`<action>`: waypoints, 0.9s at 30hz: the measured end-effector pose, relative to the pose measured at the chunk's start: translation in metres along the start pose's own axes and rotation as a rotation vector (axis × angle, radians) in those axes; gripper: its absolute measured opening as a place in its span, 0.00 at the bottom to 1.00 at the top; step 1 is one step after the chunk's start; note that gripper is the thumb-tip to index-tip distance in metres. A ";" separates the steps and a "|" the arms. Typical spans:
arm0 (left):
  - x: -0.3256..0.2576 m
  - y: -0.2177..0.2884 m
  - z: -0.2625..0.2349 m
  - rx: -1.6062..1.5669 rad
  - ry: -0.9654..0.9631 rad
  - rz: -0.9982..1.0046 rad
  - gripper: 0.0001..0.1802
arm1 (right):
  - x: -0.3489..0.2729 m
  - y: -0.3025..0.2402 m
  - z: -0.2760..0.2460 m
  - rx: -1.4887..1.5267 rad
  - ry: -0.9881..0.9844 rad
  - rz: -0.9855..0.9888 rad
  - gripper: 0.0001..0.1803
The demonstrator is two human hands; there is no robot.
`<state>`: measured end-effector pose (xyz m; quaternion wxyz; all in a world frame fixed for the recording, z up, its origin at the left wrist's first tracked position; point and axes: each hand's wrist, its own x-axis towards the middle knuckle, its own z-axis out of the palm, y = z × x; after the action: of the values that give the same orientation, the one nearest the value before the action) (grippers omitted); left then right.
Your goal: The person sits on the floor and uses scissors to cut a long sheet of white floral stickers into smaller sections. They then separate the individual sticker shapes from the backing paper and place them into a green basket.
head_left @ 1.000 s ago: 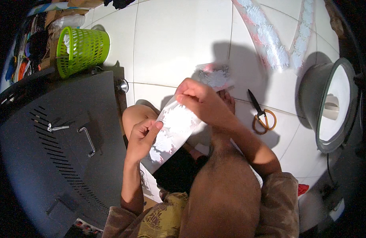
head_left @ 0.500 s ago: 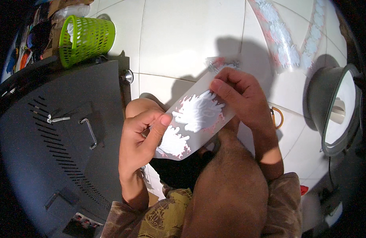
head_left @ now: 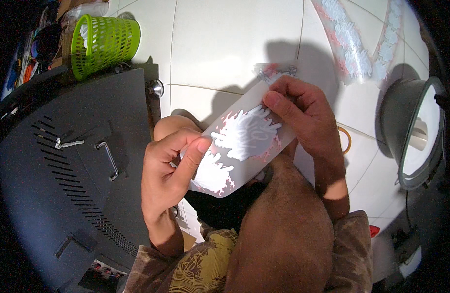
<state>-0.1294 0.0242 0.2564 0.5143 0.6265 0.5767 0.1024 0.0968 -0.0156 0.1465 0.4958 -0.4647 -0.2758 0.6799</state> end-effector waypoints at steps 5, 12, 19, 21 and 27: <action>0.001 -0.001 0.000 -0.020 -0.011 -0.001 0.12 | 0.000 0.002 0.002 -0.001 0.021 -0.045 0.11; 0.000 -0.005 0.000 -0.002 -0.012 0.006 0.12 | 0.000 0.001 0.001 -0.010 0.009 -0.013 0.09; 0.003 -0.015 0.002 0.038 0.020 0.093 0.11 | -0.001 0.003 0.001 0.067 0.001 0.059 0.07; 0.005 -0.019 0.001 0.068 0.014 0.116 0.12 | -0.001 0.004 -0.001 0.083 -0.016 0.065 0.07; 0.005 -0.026 -0.003 0.134 -0.031 0.126 0.13 | -0.001 0.008 -0.007 0.059 -0.067 0.086 0.08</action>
<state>-0.1461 0.0252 0.2354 0.4726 0.6961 0.5336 0.0863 0.0999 -0.0199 0.1372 0.4699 -0.4382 -0.2519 0.7237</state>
